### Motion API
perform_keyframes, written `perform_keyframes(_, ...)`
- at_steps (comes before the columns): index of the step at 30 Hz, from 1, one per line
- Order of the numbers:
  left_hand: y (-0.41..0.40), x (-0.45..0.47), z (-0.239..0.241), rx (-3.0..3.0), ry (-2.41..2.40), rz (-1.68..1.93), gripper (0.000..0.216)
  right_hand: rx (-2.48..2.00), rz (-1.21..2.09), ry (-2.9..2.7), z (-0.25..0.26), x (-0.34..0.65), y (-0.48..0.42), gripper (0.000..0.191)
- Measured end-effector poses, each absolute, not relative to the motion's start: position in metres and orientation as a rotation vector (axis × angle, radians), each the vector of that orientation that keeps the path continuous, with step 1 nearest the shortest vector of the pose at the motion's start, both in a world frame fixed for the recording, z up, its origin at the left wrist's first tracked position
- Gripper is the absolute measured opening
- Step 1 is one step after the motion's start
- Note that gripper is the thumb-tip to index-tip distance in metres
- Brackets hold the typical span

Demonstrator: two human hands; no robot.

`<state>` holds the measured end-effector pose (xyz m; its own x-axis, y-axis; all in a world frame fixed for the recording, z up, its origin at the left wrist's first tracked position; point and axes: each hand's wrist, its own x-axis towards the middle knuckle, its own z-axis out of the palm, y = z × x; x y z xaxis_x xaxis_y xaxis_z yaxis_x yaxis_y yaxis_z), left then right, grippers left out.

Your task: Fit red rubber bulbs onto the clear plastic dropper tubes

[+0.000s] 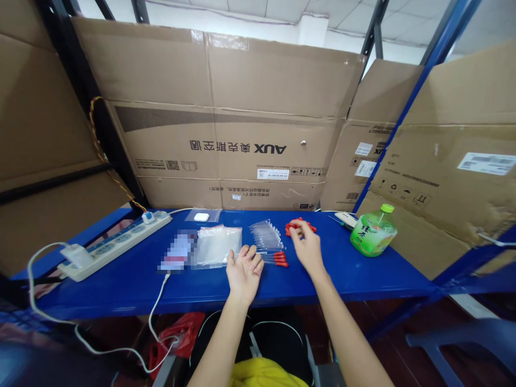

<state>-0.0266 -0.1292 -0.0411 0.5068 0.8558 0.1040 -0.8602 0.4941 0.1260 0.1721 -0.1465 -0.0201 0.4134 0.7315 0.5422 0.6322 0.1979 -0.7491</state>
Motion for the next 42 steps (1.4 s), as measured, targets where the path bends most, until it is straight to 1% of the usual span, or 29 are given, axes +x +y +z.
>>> perform_keyframes(3,-0.129,-0.029,-0.043,0.126,-0.036,1.045,0.038,-1.726,-0.166,-1.388,-0.012,0.222,-0.127,0.048)
perform_keyframes(4,-0.130,-0.029,-0.043,0.123,-0.041,1.046,0.038,-1.796,-0.208,-1.458,-0.012,0.236,-0.121,0.052)
perform_keyframes(6,-0.130,-0.030,-0.043,0.121,-0.051,1.053,0.038,-1.892,-0.222,-1.590,-0.014,0.257,-0.111,0.053)
perform_keyframes(7,-0.130,-0.030,-0.043,0.123,-0.055,1.053,0.037,-1.919,-0.219,-1.638,-0.016,0.263,-0.107,0.053)
perform_keyframes(10,-0.131,-0.030,-0.042,0.125,-0.074,1.055,0.037,-1.948,-0.211,-1.714,-0.021,0.271,-0.099,0.043)
perform_keyframes(18,-0.131,-0.030,-0.043,0.120,-0.062,1.054,0.038,-1.892,-0.202,-1.649,-0.028,0.272,-0.094,0.017)
perform_keyframes(20,-0.131,-0.030,-0.042,0.119,-0.052,1.054,0.038,-1.869,-0.194,-1.603,-0.031,0.273,-0.093,0.015)
perform_keyframes(23,-0.130,-0.030,-0.042,0.118,-0.040,1.049,0.039,-1.798,-0.168,-1.470,-0.032,0.274,-0.093,0.017)
perform_keyframes(26,-0.130,-0.030,-0.042,0.110,-0.040,1.048,0.038,-1.652,-0.078,-1.284,-0.030,0.267,-0.098,0.020)
perform_keyframes(28,-0.130,-0.030,-0.041,0.102,-0.047,1.060,0.037,-1.517,0.038,-1.134,-0.030,0.254,-0.106,0.022)
perform_keyframes(32,-0.131,-0.029,-0.040,0.094,-0.061,1.081,0.036,-1.213,0.413,-0.922,-0.033,0.204,-0.133,0.028)
perform_keyframes(36,-0.131,-0.029,-0.039,0.106,-0.062,1.090,0.037,-1.039,0.719,-0.955,-0.040,0.144,-0.162,0.025)
perform_keyframes(38,-0.132,-0.029,-0.038,0.129,-0.069,1.093,0.037,-1.013,0.783,-0.956,-0.043,0.121,-0.172,0.027)
perform_keyframes(42,-0.134,-0.030,-0.036,0.185,-0.066,1.105,0.038,-1.036,0.754,-0.964,-0.045,0.094,-0.181,0.031)
